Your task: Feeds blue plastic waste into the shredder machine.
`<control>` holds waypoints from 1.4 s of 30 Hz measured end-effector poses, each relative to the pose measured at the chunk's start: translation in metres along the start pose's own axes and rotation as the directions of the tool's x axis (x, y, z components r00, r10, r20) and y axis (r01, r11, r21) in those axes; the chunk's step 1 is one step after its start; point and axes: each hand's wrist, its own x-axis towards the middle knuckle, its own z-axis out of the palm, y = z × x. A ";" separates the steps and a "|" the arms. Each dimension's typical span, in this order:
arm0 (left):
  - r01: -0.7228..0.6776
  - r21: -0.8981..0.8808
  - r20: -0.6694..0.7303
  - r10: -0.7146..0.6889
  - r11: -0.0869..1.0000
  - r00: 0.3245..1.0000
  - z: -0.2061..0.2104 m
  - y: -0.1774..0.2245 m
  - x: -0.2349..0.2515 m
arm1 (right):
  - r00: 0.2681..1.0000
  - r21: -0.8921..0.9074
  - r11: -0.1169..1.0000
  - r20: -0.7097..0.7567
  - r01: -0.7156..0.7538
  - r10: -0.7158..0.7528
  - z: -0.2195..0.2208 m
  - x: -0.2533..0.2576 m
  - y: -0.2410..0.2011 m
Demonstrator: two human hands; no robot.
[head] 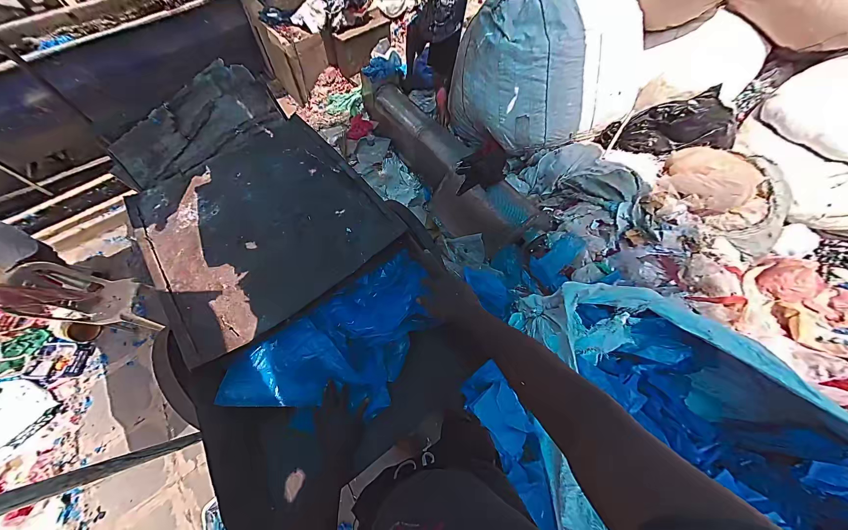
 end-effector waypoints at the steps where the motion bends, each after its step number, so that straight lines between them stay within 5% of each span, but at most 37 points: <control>1: 0.008 0.004 0.008 -0.008 1.000 1.000 -0.002 0.000 -0.001 | 1.000 0.001 1.000 -0.007 0.009 -0.009 0.001 0.000 0.000; 42: 0.031 -0.004 0.008 -0.031 0.999 0.999 0.002 -0.006 0.006 | 0.996 -0.005 0.999 0.088 -0.036 0.036 -0.016 -0.006 -0.017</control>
